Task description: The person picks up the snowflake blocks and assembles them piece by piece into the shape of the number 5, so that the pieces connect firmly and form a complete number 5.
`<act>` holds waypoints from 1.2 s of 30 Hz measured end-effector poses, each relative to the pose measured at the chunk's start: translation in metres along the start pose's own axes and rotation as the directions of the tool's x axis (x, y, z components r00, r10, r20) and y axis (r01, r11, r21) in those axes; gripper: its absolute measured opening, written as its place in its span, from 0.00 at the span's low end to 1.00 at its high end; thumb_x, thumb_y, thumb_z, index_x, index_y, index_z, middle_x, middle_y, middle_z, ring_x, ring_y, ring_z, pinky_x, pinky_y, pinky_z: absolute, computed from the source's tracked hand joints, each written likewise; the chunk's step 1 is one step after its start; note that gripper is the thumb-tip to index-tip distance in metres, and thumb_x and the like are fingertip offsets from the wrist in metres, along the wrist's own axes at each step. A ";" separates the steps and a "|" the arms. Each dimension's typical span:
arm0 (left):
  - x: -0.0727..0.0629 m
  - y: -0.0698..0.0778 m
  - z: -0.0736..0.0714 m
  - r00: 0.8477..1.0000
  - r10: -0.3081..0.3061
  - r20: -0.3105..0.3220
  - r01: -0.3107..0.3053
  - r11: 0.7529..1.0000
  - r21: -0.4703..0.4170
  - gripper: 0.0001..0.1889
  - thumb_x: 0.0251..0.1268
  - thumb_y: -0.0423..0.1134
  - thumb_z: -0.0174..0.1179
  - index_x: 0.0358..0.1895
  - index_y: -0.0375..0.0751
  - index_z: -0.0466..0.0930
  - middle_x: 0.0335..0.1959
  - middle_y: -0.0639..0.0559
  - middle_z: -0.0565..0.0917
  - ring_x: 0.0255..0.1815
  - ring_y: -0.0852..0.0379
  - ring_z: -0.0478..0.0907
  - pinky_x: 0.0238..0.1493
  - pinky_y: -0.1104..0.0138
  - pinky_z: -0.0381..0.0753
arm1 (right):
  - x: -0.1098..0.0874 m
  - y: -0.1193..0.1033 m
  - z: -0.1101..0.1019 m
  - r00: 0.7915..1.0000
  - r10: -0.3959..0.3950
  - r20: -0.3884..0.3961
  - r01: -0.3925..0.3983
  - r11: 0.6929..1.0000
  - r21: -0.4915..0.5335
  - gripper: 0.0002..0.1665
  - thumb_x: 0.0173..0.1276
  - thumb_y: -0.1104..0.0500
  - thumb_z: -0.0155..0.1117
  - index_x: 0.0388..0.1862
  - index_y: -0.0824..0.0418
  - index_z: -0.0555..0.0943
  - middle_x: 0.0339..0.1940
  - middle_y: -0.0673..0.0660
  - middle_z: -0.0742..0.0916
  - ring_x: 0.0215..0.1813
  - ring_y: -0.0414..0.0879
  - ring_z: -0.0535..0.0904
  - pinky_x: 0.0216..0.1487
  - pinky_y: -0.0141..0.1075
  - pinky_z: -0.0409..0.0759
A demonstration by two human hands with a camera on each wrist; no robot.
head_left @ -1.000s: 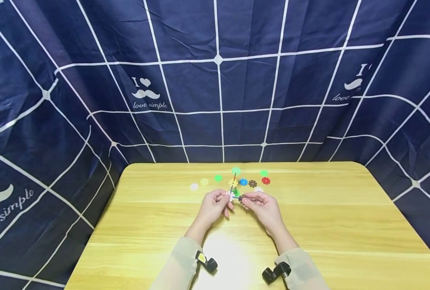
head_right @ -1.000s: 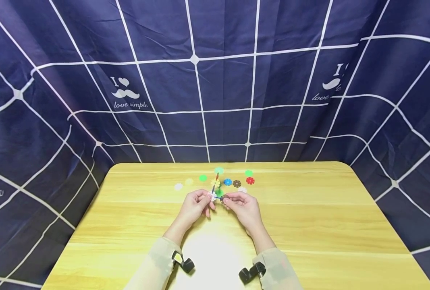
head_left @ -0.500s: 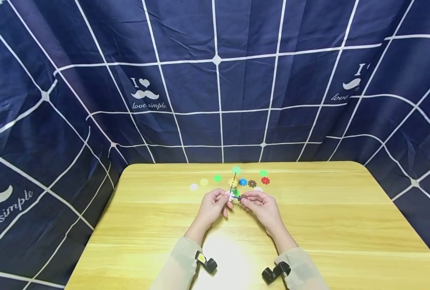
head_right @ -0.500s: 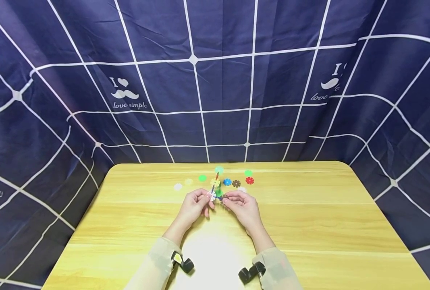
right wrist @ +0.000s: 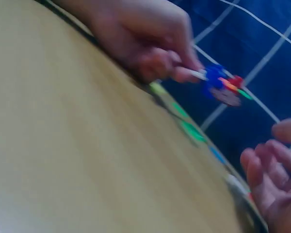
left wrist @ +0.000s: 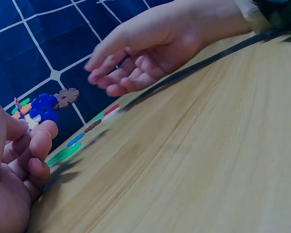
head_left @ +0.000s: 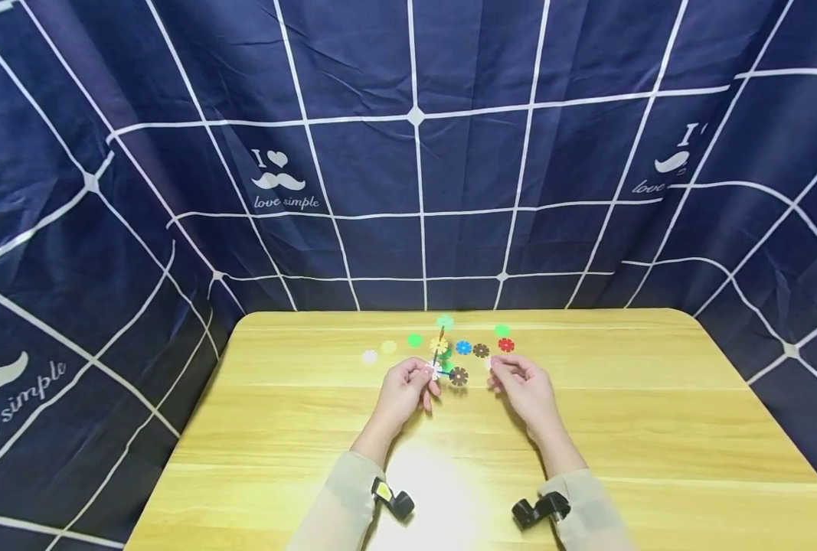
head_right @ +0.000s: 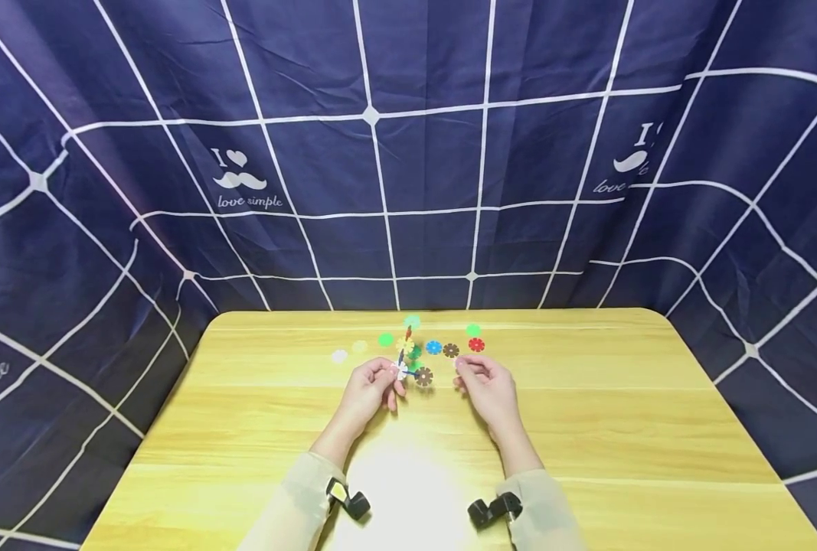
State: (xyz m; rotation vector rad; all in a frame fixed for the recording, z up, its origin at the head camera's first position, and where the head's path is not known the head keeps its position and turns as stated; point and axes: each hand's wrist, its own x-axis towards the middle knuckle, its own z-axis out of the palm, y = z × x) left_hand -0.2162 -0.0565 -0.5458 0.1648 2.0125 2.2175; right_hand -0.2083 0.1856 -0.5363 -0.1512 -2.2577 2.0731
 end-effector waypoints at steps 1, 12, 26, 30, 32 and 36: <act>0.000 0.000 0.000 1.000 0.002 -0.001 -0.002 1.000 0.001 0.08 0.84 0.31 0.55 0.43 0.32 0.81 0.27 0.47 0.89 0.16 0.59 0.77 0.20 0.73 0.73 | 0.003 -0.002 -0.005 1.000 0.001 -0.025 -0.002 0.999 -0.037 0.19 0.80 0.61 0.70 0.61 0.72 0.83 0.46 0.63 0.91 0.40 0.41 0.89 0.45 0.30 0.89; -0.001 -0.003 -0.001 1.000 0.000 -0.013 0.000 1.000 0.014 0.08 0.84 0.32 0.57 0.45 0.30 0.82 0.28 0.46 0.88 0.17 0.59 0.76 0.20 0.73 0.75 | 0.049 -0.003 -0.035 0.997 -0.015 -0.070 -0.010 0.939 -0.343 0.23 0.73 0.56 0.77 0.62 0.66 0.86 0.49 0.56 0.89 0.42 0.35 0.81 0.44 0.24 0.79; 0.001 -0.004 0.000 1.000 0.025 0.003 -0.025 0.999 0.024 0.09 0.85 0.33 0.57 0.45 0.29 0.82 0.28 0.43 0.89 0.16 0.60 0.76 0.19 0.73 0.75 | 0.070 0.002 -0.038 0.996 0.037 -0.076 -0.061 0.934 -0.351 0.29 0.66 0.55 0.85 0.58 0.71 0.85 0.38 0.50 0.85 0.37 0.35 0.78 0.39 0.24 0.77; 0.000 -0.003 0.000 1.000 0.025 0.005 -0.025 0.999 0.027 0.09 0.85 0.33 0.57 0.45 0.30 0.82 0.27 0.44 0.89 0.16 0.60 0.76 0.19 0.73 0.75 | 0.071 0.001 -0.037 0.997 0.031 -0.077 -0.061 0.910 -0.410 0.26 0.66 0.56 0.83 0.56 0.70 0.87 0.34 0.48 0.85 0.37 0.37 0.77 0.39 0.27 0.76; 0.000 -0.003 0.000 1.000 0.027 0.005 -0.027 0.999 0.027 0.09 0.85 0.33 0.57 0.45 0.30 0.82 0.28 0.44 0.89 0.16 0.60 0.76 0.19 0.73 0.75 | 0.071 0.000 -0.036 0.996 0.031 -0.084 -0.065 0.894 -0.443 0.24 0.66 0.57 0.82 0.56 0.69 0.88 0.34 0.49 0.86 0.37 0.39 0.78 0.40 0.29 0.76; 0.000 -0.003 0.000 1.000 0.028 0.000 -0.028 0.999 0.030 0.09 0.85 0.33 0.57 0.45 0.29 0.82 0.28 0.43 0.89 0.16 0.59 0.76 0.19 0.73 0.75 | 0.071 -0.002 -0.034 0.994 0.049 -0.100 -0.091 0.874 -0.477 0.21 0.64 0.59 0.80 0.53 0.68 0.89 0.36 0.54 0.88 0.39 0.44 0.80 0.44 0.35 0.76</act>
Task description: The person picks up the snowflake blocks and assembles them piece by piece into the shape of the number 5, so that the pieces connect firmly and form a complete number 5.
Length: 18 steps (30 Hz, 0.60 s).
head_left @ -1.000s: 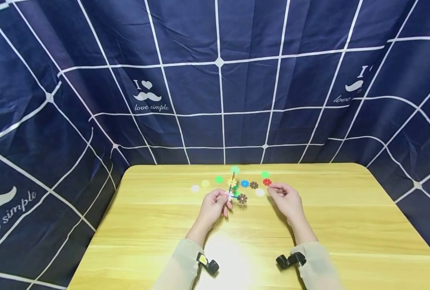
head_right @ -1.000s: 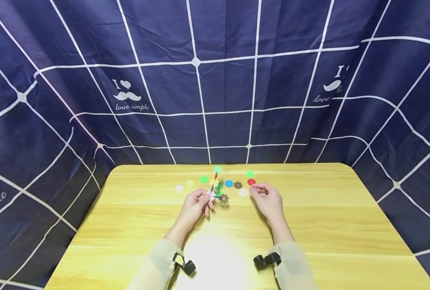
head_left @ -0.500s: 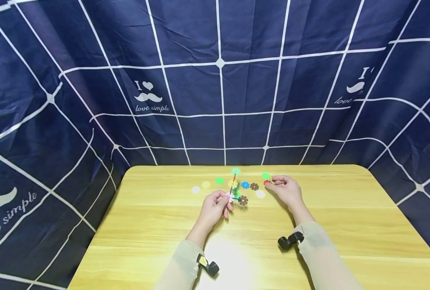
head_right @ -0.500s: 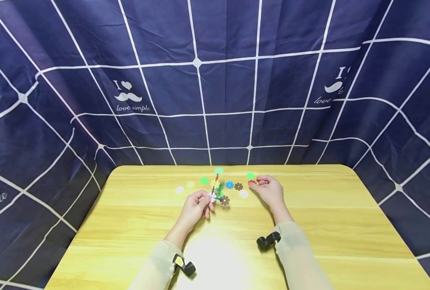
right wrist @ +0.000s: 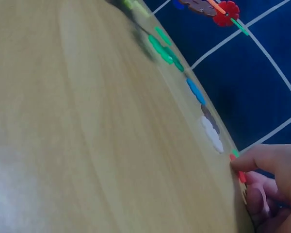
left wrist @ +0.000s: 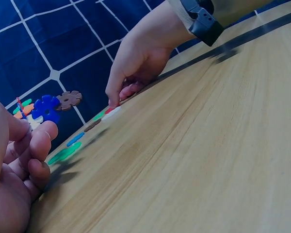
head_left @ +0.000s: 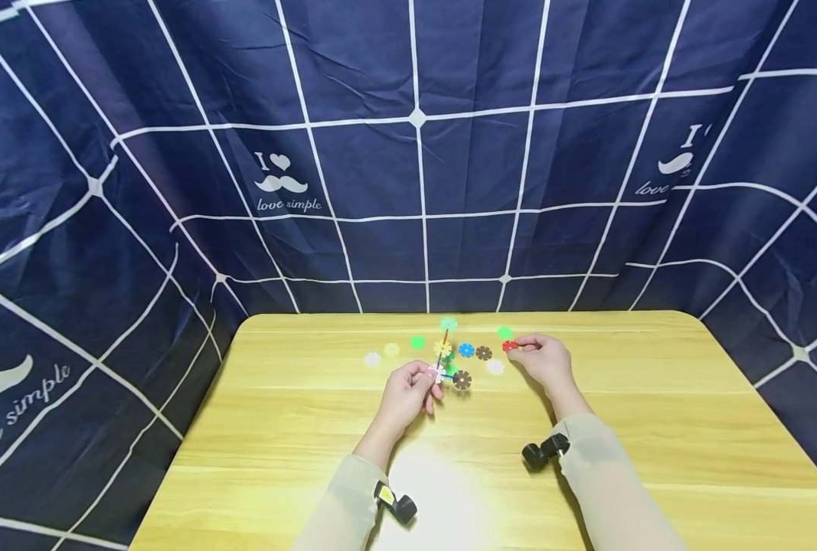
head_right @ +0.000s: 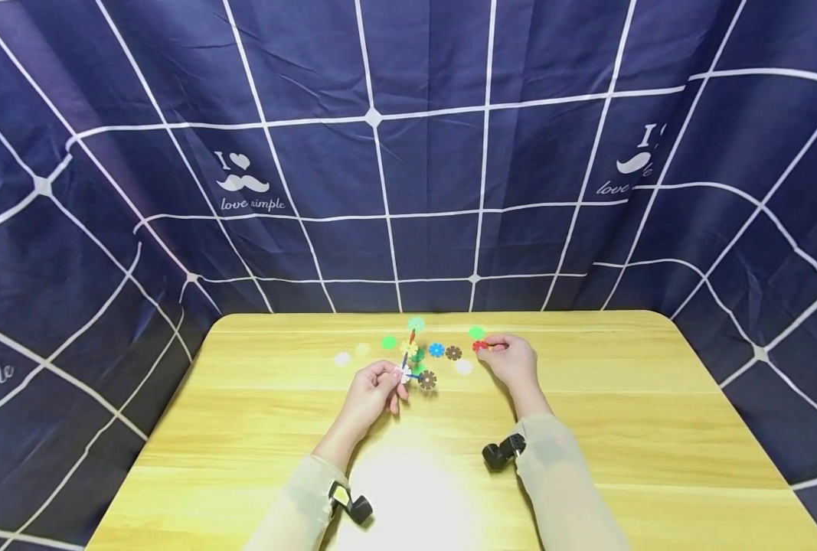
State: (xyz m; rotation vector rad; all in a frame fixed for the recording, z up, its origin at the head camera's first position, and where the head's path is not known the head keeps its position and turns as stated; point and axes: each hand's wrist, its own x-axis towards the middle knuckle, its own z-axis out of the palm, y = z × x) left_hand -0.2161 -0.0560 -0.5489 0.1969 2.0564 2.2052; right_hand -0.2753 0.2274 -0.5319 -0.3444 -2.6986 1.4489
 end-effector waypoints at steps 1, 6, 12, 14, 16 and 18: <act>0.000 0.000 0.000 1.000 0.001 -0.001 -0.001 1.000 0.000 0.09 0.85 0.33 0.57 0.45 0.29 0.82 0.28 0.42 0.89 0.16 0.59 0.76 0.19 0.73 0.75 | 0.000 -0.001 0.000 1.000 0.009 0.001 -0.009 1.000 -0.002 0.20 0.63 0.60 0.80 0.52 0.68 0.89 0.36 0.54 0.89 0.40 0.45 0.80 0.45 0.36 0.76; 0.001 0.000 0.000 1.000 0.002 0.004 -0.002 1.000 0.002 0.08 0.84 0.32 0.57 0.46 0.29 0.83 0.28 0.43 0.89 0.16 0.60 0.76 0.19 0.73 0.76 | -0.004 -0.002 -0.001 0.999 0.036 -0.008 -0.035 0.999 0.020 0.18 0.62 0.60 0.82 0.46 0.67 0.86 0.37 0.54 0.89 0.40 0.45 0.82 0.47 0.37 0.78; 0.000 0.000 0.000 1.000 -0.005 -0.003 0.005 1.000 0.001 0.08 0.84 0.32 0.58 0.45 0.30 0.83 0.27 0.44 0.89 0.16 0.60 0.76 0.19 0.73 0.76 | -0.010 0.001 -0.007 0.998 0.060 0.009 -0.060 0.991 0.119 0.18 0.69 0.57 0.79 0.46 0.66 0.82 0.35 0.50 0.88 0.39 0.41 0.80 0.46 0.34 0.76; 0.000 0.000 -0.001 1.000 -0.005 -0.006 0.005 1.000 0.001 0.08 0.84 0.32 0.58 0.45 0.30 0.83 0.27 0.44 0.89 0.16 0.61 0.76 0.19 0.73 0.76 | -0.014 0.003 -0.010 0.997 0.069 0.041 -0.075 0.983 0.171 0.21 0.71 0.57 0.78 0.52 0.68 0.80 0.36 0.47 0.89 0.39 0.37 0.81 0.45 0.30 0.77; 0.000 0.000 -0.001 1.000 -0.003 -0.006 0.003 1.000 -0.002 0.08 0.84 0.32 0.58 0.46 0.30 0.83 0.28 0.44 0.89 0.16 0.61 0.76 0.19 0.73 0.77 | -0.018 0.004 -0.012 0.994 0.081 0.069 -0.095 0.968 0.231 0.24 0.74 0.59 0.77 0.60 0.70 0.78 0.37 0.45 0.90 0.39 0.34 0.83 0.44 0.25 0.79; 0.000 0.000 -0.001 1.000 0.002 -0.004 -0.002 1.000 -0.006 0.08 0.84 0.32 0.58 0.46 0.29 0.83 0.28 0.43 0.89 0.16 0.61 0.76 0.19 0.73 0.77 | -0.024 0.004 -0.013 0.992 0.088 0.086 -0.109 0.953 0.284 0.27 0.75 0.60 0.75 0.65 0.71 0.77 0.37 0.44 0.91 0.39 0.32 0.85 0.45 0.22 0.81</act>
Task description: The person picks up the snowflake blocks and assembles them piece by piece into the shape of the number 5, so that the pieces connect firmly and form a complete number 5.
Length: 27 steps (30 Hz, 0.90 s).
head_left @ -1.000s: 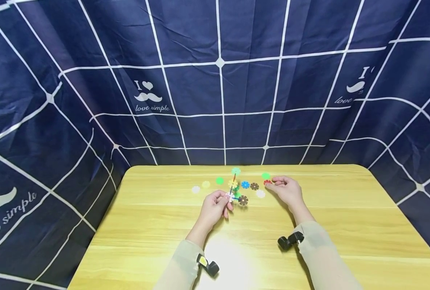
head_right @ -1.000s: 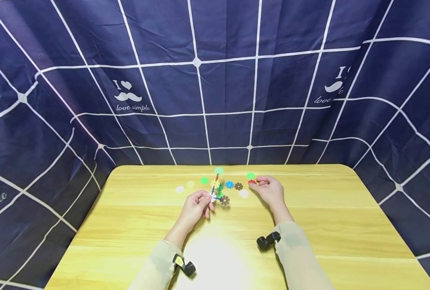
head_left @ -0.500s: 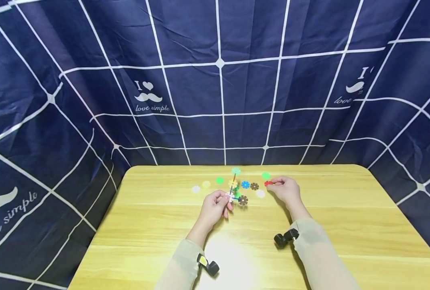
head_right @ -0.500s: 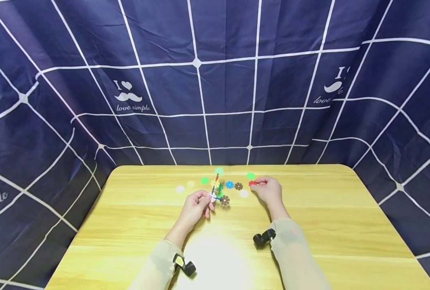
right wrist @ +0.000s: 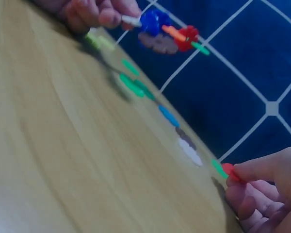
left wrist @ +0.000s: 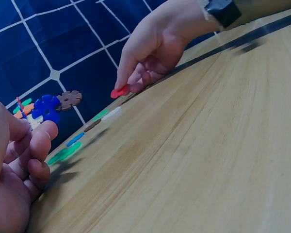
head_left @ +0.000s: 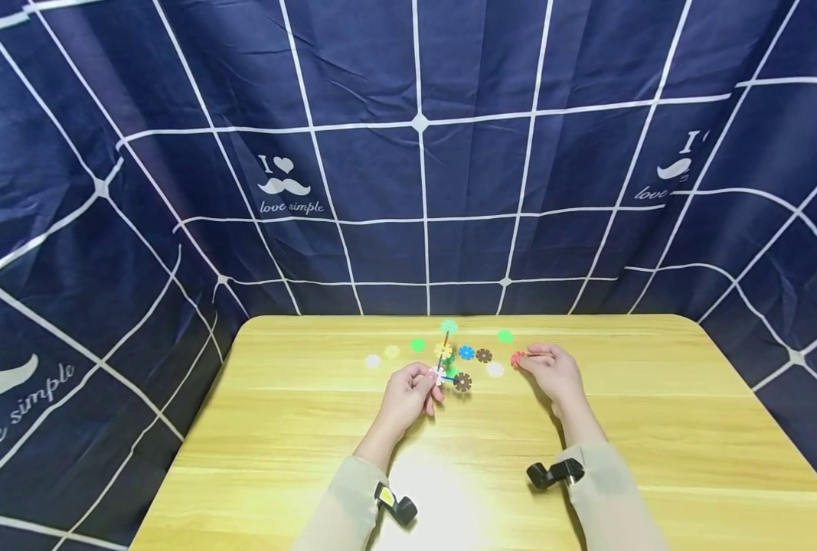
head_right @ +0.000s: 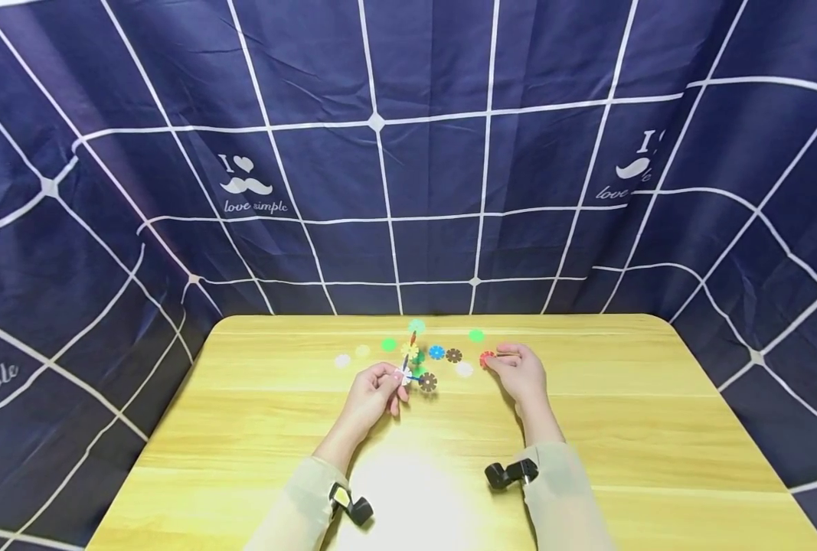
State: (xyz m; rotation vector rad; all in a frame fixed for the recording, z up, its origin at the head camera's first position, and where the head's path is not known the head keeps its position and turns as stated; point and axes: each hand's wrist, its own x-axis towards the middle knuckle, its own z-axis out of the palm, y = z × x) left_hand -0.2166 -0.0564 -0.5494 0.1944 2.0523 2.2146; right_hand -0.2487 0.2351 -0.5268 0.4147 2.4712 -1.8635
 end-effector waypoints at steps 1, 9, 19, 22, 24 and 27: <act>0.000 0.000 0.000 1.000 0.003 0.001 -0.003 1.000 -0.001 0.08 0.84 0.32 0.58 0.46 0.29 0.83 0.28 0.43 0.89 0.16 0.61 0.76 0.19 0.73 0.77 | -0.003 0.001 0.000 1.000 0.004 0.007 -0.004 0.999 0.032 0.27 0.76 0.61 0.74 0.67 0.72 0.77 0.38 0.44 0.92 0.40 0.31 0.86 0.46 0.21 0.82; 0.000 0.000 0.003 1.000 0.008 0.000 -0.008 1.000 0.002 0.08 0.84 0.33 0.59 0.45 0.29 0.83 0.27 0.45 0.88 0.16 0.61 0.76 0.19 0.73 0.77 | -0.023 0.005 0.002 0.999 0.035 0.035 -0.039 0.988 0.147 0.25 0.78 0.57 0.75 0.66 0.71 0.82 0.44 0.47 0.94 0.44 0.34 0.90 0.51 0.23 0.85; 0.000 -0.001 0.001 1.000 -0.012 -0.007 0.012 1.000 0.003 0.09 0.84 0.33 0.58 0.45 0.29 0.83 0.28 0.44 0.89 0.16 0.60 0.76 0.19 0.73 0.76 | -0.039 0.005 0.011 0.998 0.014 0.063 -0.032 0.955 0.295 0.23 0.77 0.66 0.72 0.65 0.76 0.80 0.41 0.49 0.94 0.43 0.38 0.92 0.49 0.28 0.89; 0.000 0.000 0.001 1.000 -0.016 -0.016 0.016 1.000 -0.007 0.08 0.84 0.32 0.57 0.46 0.29 0.83 0.28 0.45 0.88 0.17 0.59 0.76 0.19 0.73 0.76 | -0.040 0.006 0.017 0.998 -0.021 0.060 0.002 0.955 0.295 0.22 0.76 0.65 0.74 0.63 0.75 0.81 0.40 0.49 0.94 0.42 0.39 0.92 0.45 0.28 0.89; 0.000 0.001 0.001 1.000 -0.015 -0.023 0.015 1.000 -0.016 0.08 0.84 0.32 0.57 0.47 0.28 0.82 0.27 0.46 0.88 0.16 0.60 0.76 0.19 0.73 0.76 | -0.040 0.007 0.022 0.996 -0.057 0.066 0.035 0.954 0.298 0.21 0.76 0.66 0.74 0.62 0.76 0.81 0.40 0.50 0.94 0.41 0.41 0.92 0.44 0.30 0.89; 0.000 0.001 0.001 0.999 -0.013 -0.034 0.013 1.000 -0.025 0.08 0.83 0.31 0.57 0.47 0.28 0.82 0.27 0.48 0.88 0.16 0.61 0.76 0.19 0.73 0.76 | -0.041 0.008 0.030 0.989 -0.126 0.073 0.098 0.948 0.303 0.20 0.76 0.68 0.73 0.61 0.77 0.81 0.41 0.53 0.94 0.42 0.44 0.92 0.45 0.33 0.91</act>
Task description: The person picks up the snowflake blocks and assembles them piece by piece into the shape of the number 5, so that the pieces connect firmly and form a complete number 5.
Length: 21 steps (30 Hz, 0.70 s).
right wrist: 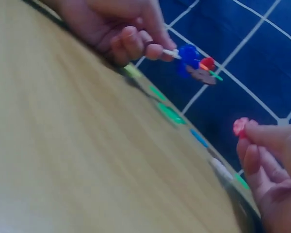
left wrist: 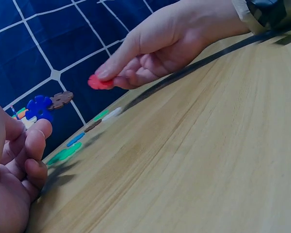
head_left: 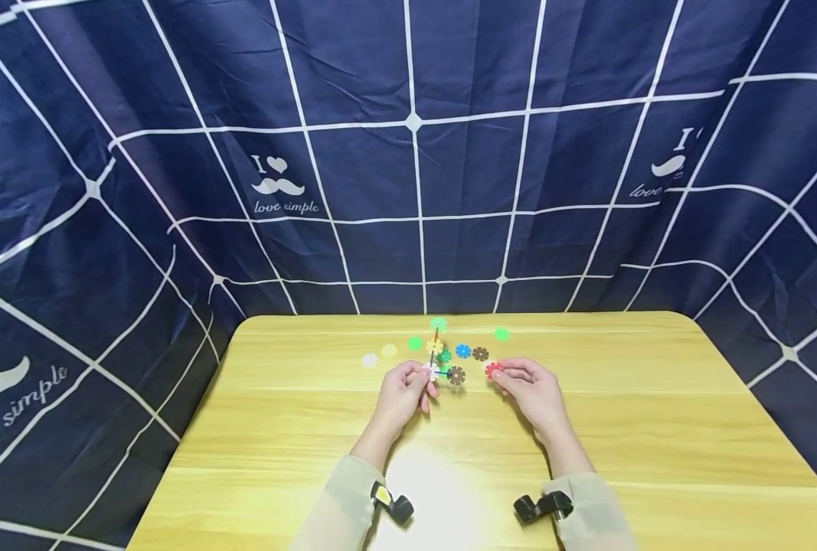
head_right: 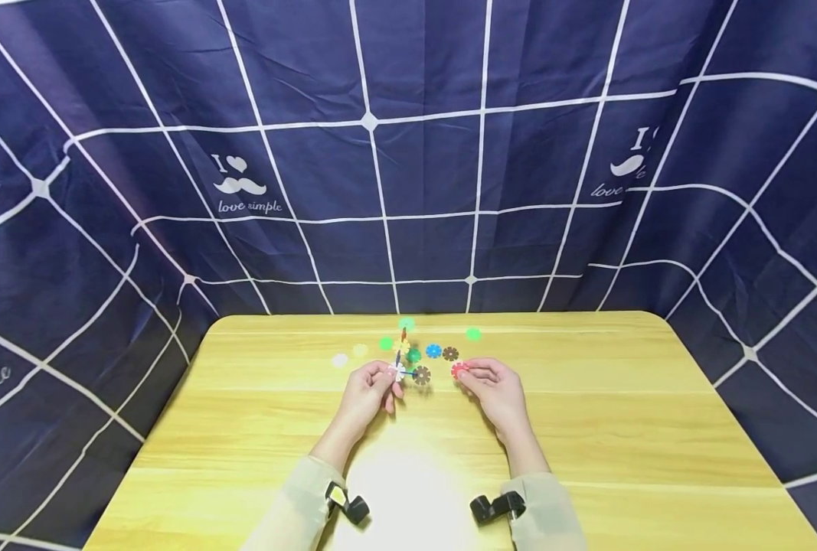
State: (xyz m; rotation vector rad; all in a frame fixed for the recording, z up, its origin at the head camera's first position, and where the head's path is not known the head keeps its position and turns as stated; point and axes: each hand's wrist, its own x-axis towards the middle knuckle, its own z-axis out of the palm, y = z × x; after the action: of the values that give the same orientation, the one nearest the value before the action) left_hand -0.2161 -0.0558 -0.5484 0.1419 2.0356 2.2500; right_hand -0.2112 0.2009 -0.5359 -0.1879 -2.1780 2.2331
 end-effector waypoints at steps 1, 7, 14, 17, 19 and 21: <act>0.000 0.001 0.000 1.000 0.001 -0.003 -0.001 1.000 -0.003 0.08 0.83 0.32 0.57 0.47 0.28 0.82 0.26 0.48 0.88 0.16 0.61 0.76 0.19 0.73 0.76 | 0.000 0.001 0.003 1.000 -0.022 0.005 0.022 1.000 0.003 0.20 0.76 0.69 0.73 0.61 0.78 0.81 0.41 0.54 0.93 0.42 0.45 0.92 0.46 0.34 0.91; 0.000 0.002 -0.001 1.000 0.015 -0.014 -0.015 1.000 -0.016 0.08 0.83 0.32 0.58 0.46 0.29 0.82 0.26 0.50 0.88 0.15 0.62 0.76 0.19 0.74 0.75 | -0.004 0.005 0.013 0.987 -0.159 0.005 0.159 0.986 -0.045 0.17 0.73 0.70 0.75 0.57 0.77 0.85 0.42 0.59 0.93 0.41 0.46 0.92 0.43 0.35 0.92; 0.001 0.002 -0.002 1.000 0.014 -0.021 -0.015 0.999 -0.043 0.06 0.82 0.29 0.56 0.47 0.30 0.82 0.25 0.50 0.88 0.15 0.61 0.75 0.18 0.74 0.74 | -0.002 0.010 0.019 0.966 -0.255 0.035 0.257 0.963 -0.083 0.15 0.72 0.70 0.76 0.54 0.75 0.87 0.43 0.60 0.94 0.41 0.41 0.90 0.46 0.34 0.91; 0.001 0.002 -0.003 1.000 0.017 -0.022 -0.018 0.999 -0.044 0.06 0.83 0.29 0.56 0.46 0.30 0.82 0.25 0.51 0.88 0.15 0.61 0.75 0.18 0.74 0.74 | -0.002 0.012 0.020 0.962 -0.271 0.042 0.274 0.956 -0.106 0.13 0.72 0.68 0.76 0.53 0.72 0.88 0.44 0.62 0.94 0.42 0.40 0.90 0.47 0.34 0.91; 0.001 0.001 -0.003 1.000 0.016 -0.021 -0.017 0.999 -0.048 0.06 0.83 0.30 0.57 0.46 0.30 0.82 0.25 0.51 0.88 0.15 0.61 0.75 0.18 0.74 0.74 | -0.003 0.013 0.020 0.962 -0.270 0.047 0.273 0.956 -0.110 0.13 0.72 0.68 0.77 0.53 0.71 0.88 0.45 0.64 0.93 0.42 0.41 0.90 0.46 0.35 0.92; 0.002 0.001 -0.003 1.000 0.014 -0.019 -0.015 0.999 -0.051 0.06 0.83 0.30 0.57 0.46 0.30 0.82 0.25 0.51 0.88 0.15 0.61 0.75 0.18 0.74 0.74 | -0.003 0.013 0.021 0.963 -0.265 0.050 0.269 0.957 -0.109 0.13 0.72 0.67 0.77 0.52 0.71 0.89 0.46 0.65 0.93 0.42 0.41 0.91 0.46 0.36 0.92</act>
State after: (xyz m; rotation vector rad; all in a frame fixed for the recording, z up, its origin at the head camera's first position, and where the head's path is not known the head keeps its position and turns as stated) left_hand -0.2181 -0.0584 -0.5482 0.1324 1.9898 2.3186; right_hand -0.2092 0.1791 -0.5482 0.1384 -2.1981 1.9830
